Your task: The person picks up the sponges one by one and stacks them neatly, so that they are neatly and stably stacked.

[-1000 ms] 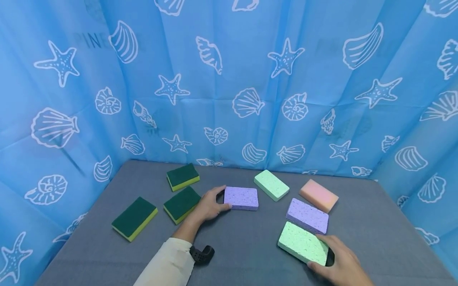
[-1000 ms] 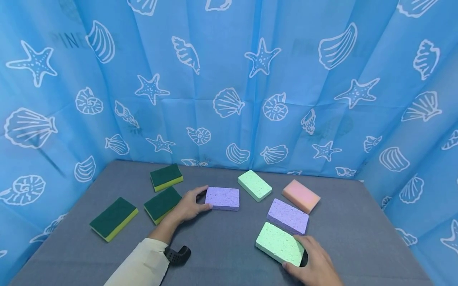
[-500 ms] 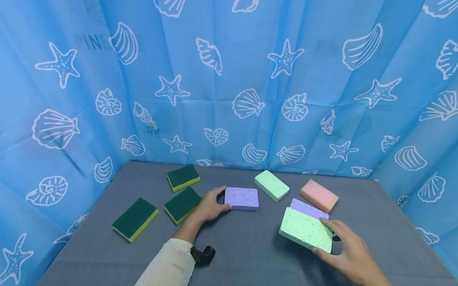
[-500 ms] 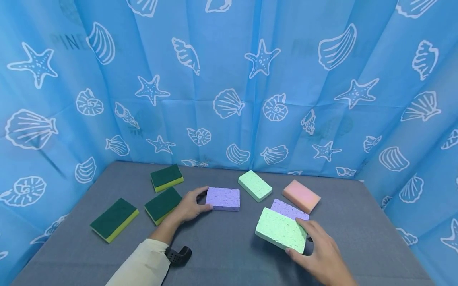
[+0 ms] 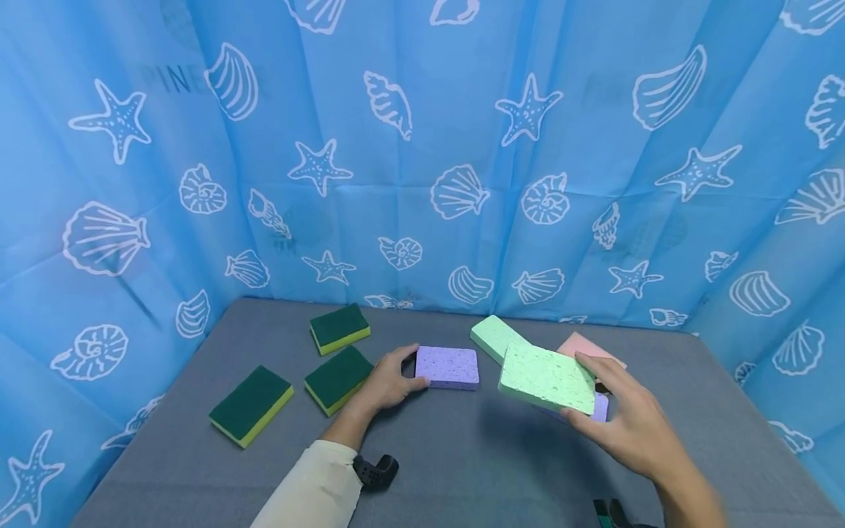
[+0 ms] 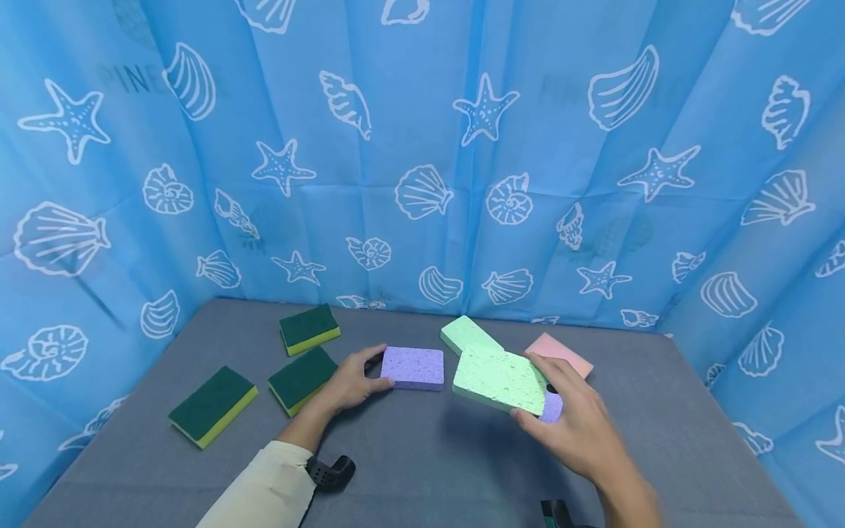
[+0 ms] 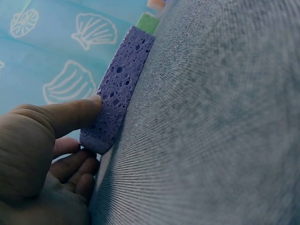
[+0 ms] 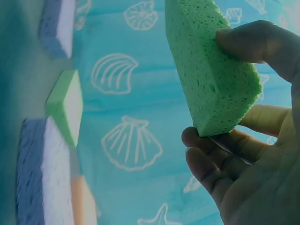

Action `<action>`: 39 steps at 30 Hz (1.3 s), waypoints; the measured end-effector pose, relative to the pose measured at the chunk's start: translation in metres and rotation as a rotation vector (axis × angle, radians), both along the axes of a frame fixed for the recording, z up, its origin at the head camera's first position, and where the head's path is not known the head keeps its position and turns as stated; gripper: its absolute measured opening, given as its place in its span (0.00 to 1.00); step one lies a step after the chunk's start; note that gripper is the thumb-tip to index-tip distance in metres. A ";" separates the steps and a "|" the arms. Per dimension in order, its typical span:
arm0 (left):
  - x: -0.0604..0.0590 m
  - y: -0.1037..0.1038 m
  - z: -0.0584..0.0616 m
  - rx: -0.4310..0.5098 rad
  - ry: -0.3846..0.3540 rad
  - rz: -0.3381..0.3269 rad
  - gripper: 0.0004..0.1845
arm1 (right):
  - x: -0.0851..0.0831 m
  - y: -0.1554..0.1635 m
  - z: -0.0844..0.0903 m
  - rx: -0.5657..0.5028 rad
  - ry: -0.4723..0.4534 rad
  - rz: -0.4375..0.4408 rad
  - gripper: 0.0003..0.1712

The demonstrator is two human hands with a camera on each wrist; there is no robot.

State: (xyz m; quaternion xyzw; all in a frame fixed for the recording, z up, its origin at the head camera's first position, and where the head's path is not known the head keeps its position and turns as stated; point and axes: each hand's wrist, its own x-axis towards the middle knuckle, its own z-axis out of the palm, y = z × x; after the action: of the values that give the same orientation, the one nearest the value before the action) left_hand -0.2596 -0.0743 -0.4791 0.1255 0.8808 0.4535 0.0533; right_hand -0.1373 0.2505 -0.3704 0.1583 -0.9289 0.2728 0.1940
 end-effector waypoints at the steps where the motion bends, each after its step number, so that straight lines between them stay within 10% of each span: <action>1: 0.000 0.000 0.000 -0.001 -0.002 0.002 0.36 | -0.003 -0.002 0.001 -0.014 0.001 0.020 0.42; 39: -0.001 -0.001 0.001 -0.017 0.011 0.008 0.36 | -0.075 -0.060 -0.022 -0.132 -0.084 0.208 0.44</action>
State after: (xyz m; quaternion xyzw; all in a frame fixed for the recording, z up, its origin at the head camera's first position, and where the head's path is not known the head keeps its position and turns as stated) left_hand -0.2611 -0.0750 -0.4782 0.1242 0.8853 0.4455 0.0475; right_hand -0.2120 0.1903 -0.3922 0.2291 -0.8949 0.3583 0.1354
